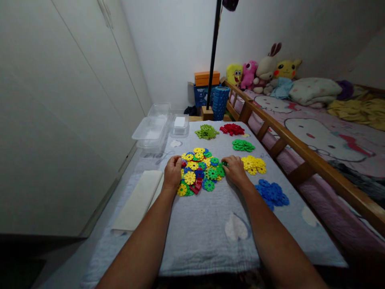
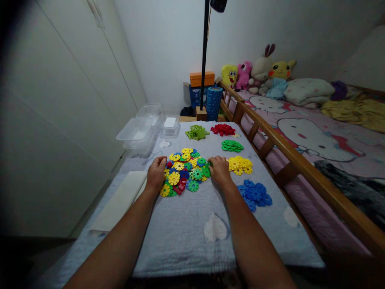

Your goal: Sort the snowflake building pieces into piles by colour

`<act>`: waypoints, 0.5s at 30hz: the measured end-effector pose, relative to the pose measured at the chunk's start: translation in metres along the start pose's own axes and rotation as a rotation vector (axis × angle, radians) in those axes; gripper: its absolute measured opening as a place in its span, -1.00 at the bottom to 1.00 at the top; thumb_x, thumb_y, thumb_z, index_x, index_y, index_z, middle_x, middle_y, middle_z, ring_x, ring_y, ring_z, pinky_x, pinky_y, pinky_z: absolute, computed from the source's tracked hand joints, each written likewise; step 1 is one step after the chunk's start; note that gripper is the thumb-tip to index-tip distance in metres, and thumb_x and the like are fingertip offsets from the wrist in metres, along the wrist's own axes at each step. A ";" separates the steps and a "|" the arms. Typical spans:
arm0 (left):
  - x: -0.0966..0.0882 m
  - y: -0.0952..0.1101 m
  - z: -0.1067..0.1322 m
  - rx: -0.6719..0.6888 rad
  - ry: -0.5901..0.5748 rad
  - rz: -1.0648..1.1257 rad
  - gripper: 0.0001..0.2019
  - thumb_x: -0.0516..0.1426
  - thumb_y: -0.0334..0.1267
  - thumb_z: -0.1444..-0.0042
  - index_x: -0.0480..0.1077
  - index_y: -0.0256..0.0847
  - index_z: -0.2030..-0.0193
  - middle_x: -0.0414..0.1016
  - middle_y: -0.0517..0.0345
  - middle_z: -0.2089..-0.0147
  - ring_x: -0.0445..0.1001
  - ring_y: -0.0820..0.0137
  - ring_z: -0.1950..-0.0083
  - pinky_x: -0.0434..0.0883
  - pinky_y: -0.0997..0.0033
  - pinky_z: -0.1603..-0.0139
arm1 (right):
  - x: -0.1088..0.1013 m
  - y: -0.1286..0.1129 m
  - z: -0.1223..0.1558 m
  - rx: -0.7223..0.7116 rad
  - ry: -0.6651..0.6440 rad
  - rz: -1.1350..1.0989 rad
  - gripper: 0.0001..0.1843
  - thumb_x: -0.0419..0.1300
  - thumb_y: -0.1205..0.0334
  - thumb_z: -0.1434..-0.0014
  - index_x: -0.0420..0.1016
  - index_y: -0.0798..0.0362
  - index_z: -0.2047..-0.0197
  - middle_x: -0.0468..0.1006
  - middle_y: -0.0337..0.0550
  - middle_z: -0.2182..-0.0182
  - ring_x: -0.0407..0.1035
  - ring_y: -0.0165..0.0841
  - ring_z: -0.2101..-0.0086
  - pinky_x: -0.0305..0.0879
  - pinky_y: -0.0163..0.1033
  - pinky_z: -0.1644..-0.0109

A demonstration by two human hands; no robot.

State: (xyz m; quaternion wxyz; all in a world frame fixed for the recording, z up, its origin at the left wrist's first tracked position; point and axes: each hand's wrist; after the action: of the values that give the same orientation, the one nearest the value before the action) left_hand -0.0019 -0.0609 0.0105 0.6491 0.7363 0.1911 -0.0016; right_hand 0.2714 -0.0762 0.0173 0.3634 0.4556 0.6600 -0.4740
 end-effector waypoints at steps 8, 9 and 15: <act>0.000 -0.001 0.000 0.013 -0.004 -0.007 -0.70 0.06 -0.04 -0.22 0.46 -0.17 0.10 0.57 0.11 0.13 0.50 0.29 0.07 0.39 0.30 -0.04 | -0.019 0.028 -0.013 0.171 0.128 -0.405 -0.82 0.16 0.25 -0.13 0.58 0.06 0.27 0.63 -0.11 0.32 0.45 -0.26 0.28 0.29 -0.19 0.13; 0.000 -0.002 -0.001 0.014 -0.004 -0.009 -0.70 0.06 -0.03 -0.22 0.46 -0.17 0.10 0.57 0.11 0.12 0.50 0.28 0.06 0.38 0.28 -0.05 | -0.022 0.036 -0.019 0.209 0.153 -0.425 -0.82 0.17 0.23 -0.11 0.58 0.06 0.27 0.63 -0.12 0.34 0.45 -0.27 0.31 0.29 -0.19 0.16; 0.001 -0.006 -0.002 0.001 -0.018 -0.037 -0.66 0.05 -0.01 -0.23 0.48 -0.17 0.06 0.57 0.06 0.07 0.50 0.25 0.02 0.38 0.22 -0.08 | -0.036 0.088 -0.071 0.392 0.245 -0.275 -0.89 0.20 0.34 0.03 0.51 0.04 0.36 0.57 -0.15 0.44 0.43 -0.27 0.37 0.30 -0.19 0.21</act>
State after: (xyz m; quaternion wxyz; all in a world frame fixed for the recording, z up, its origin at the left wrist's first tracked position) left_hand -0.0032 -0.0586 0.0052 0.6503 0.7329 0.1987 -0.0202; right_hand 0.3625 -0.0056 0.0443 0.1180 0.4771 0.6505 -0.5791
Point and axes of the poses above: each hand's wrist, its own z-axis away from the middle knuckle, its own x-axis out of the palm, y = z × x
